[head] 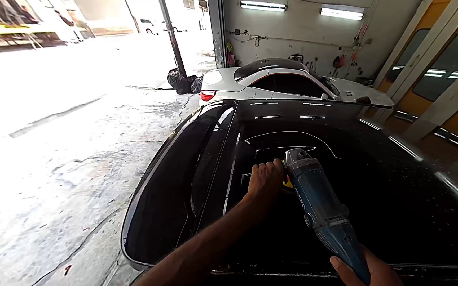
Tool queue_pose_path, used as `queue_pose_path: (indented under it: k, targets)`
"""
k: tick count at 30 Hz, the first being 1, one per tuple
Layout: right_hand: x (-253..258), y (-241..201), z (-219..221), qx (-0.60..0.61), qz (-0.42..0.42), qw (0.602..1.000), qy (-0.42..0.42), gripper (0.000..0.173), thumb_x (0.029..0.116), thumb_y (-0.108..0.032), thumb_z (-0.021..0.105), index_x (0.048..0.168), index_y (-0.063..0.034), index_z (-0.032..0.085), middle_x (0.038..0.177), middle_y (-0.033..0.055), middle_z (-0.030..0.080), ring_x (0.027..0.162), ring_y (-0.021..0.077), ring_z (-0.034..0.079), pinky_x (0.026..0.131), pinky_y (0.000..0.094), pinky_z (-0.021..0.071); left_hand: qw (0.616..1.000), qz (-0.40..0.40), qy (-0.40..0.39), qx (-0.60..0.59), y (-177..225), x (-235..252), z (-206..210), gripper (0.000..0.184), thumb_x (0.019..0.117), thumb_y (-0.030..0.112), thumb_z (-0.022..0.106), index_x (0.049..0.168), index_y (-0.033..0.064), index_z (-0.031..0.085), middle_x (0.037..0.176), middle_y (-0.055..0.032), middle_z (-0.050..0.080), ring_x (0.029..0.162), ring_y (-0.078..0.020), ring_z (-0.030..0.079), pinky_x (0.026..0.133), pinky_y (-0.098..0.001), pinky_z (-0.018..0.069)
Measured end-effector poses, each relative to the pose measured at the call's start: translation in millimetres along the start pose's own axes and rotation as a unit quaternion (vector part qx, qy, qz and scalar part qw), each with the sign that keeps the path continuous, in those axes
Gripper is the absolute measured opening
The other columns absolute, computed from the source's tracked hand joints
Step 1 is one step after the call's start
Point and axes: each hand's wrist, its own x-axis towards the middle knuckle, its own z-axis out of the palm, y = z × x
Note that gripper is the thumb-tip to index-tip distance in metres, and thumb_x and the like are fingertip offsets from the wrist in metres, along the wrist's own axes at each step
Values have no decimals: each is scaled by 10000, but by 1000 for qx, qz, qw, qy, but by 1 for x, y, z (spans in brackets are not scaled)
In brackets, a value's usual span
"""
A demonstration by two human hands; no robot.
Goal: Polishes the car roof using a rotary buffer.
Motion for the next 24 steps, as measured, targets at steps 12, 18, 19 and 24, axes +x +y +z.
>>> queue_pose_path:
  k: [12, 18, 19, 24]
  targets:
    - [37, -58, 53, -52, -51, 994, -83, 484, 973, -459, 651, 1233, -61, 564, 771, 46, 656, 535, 167, 653, 525, 370, 603, 989, -142, -20, 34, -105, -20, 10, 230, 1017, 131, 553, 1218, 20, 565, 1019, -168, 684, 981, -356, 694, 854, -503, 545]
    - [52, -80, 66, -75, -49, 989, -116, 494, 967, -509, 639, 1233, -100, 555, 789, 39, 649, 537, 164, 649, 526, 364, 598, 985, -166, -20, 33, -136, -27, 12, 254, 989, 151, 615, 1201, 21, 562, 971, -165, 682, 937, -364, 697, 823, -509, 545]
    - [54, -84, 68, -76, -46, 988, -123, 497, 969, -514, 636, 1239, -105, 551, 793, 39, 647, 539, 163, 649, 528, 362, 598, 985, -167, -17, 34, -141, -27, 12, 244, 985, 167, 615, 1178, 27, 561, 953, -160, 677, 923, -359, 696, 808, -510, 544]
    - [73, -103, 79, -84, -51, 983, -153, 486, 984, -541, 601, 1230, -126, 549, 822, 36, 632, 573, 151, 648, 546, 341, 590, 981, -190, -13, 48, -167, -21, 14, 206, 1033, 163, 554, 1188, 28, 563, 964, -178, 685, 929, -378, 708, 811, -537, 552]
